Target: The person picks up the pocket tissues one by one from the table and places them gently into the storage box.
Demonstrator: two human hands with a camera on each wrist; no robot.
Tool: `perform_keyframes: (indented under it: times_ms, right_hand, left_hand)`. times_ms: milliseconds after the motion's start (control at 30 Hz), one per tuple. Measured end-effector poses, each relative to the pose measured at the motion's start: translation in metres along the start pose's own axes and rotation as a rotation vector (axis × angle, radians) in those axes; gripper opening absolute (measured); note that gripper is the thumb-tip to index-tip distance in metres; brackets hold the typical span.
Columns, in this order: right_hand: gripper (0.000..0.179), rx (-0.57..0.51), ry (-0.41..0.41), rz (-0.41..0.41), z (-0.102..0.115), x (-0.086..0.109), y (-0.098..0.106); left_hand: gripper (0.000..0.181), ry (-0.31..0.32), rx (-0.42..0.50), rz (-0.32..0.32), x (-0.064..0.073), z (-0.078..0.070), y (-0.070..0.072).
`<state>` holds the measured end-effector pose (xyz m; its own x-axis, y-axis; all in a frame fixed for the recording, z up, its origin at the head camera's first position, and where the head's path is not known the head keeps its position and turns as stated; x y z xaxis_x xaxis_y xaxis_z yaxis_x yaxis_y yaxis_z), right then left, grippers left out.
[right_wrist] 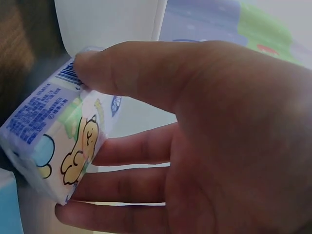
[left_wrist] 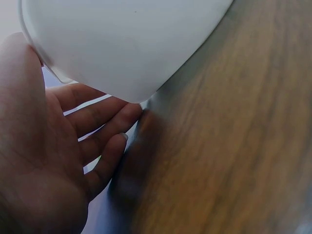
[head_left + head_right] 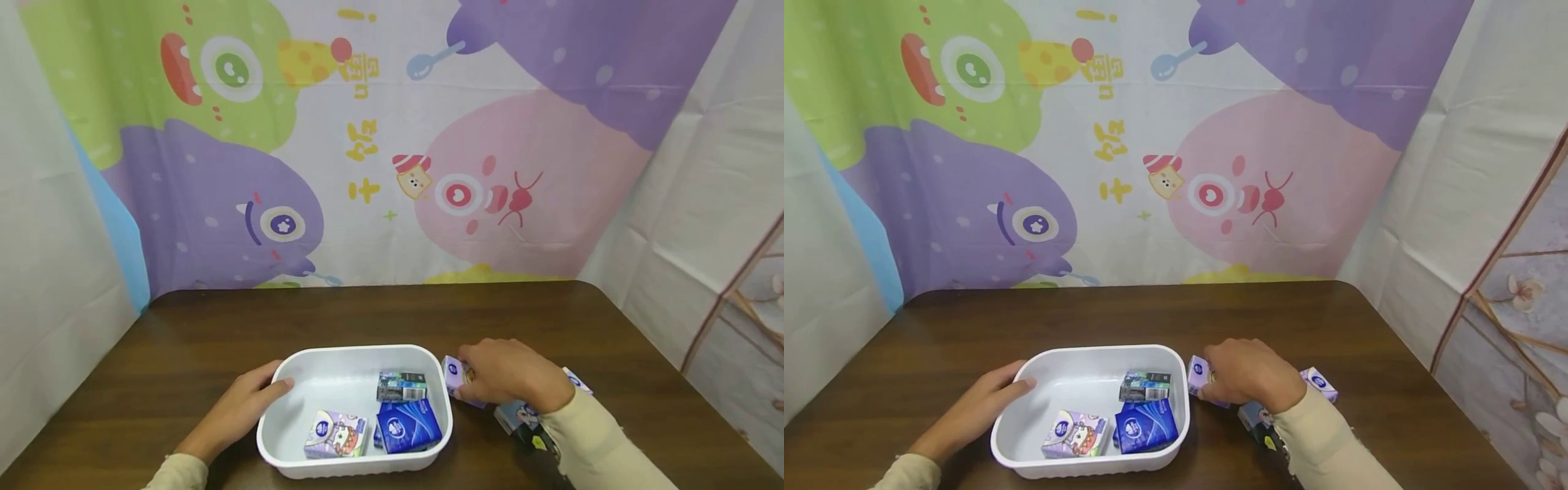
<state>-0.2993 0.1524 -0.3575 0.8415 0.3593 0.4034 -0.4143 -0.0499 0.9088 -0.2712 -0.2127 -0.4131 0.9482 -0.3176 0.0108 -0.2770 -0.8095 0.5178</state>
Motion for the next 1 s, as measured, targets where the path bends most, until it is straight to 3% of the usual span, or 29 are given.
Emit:
perform_keyframes:
  times_ms: [267, 633, 1000]
  right_hand:
    - [0.047, 0.042, 0.060, -0.112, 0.002, 0.001, 0.008]
    - [0.044, 0.065, 0.078, -0.183, 0.003, 0.006, 0.014]
    - [0.046, 0.045, -0.028, -0.266, -0.005, 0.007, 0.023]
  left_hand:
    - [0.038, 0.001, -0.004, -0.002, 0.000, 0.000, 0.000]
    - [0.038, 0.005, -0.014, -0.006, 0.001, -0.001, 0.000]
    - [0.039, 0.014, -0.022, -0.010, 0.000, 0.000, 0.000]
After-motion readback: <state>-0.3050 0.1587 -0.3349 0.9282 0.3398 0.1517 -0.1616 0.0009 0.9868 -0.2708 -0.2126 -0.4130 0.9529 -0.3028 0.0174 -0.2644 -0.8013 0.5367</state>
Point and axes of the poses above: each hand's wrist, its own x-axis away from the middle knuckle, its own y-axis out of the back of the hand, z = x × y, the point moved 6 cm from there along -x, towards the middle knuckle, and after that the axes turned 10 degrees about z, right-handed, at the moved point
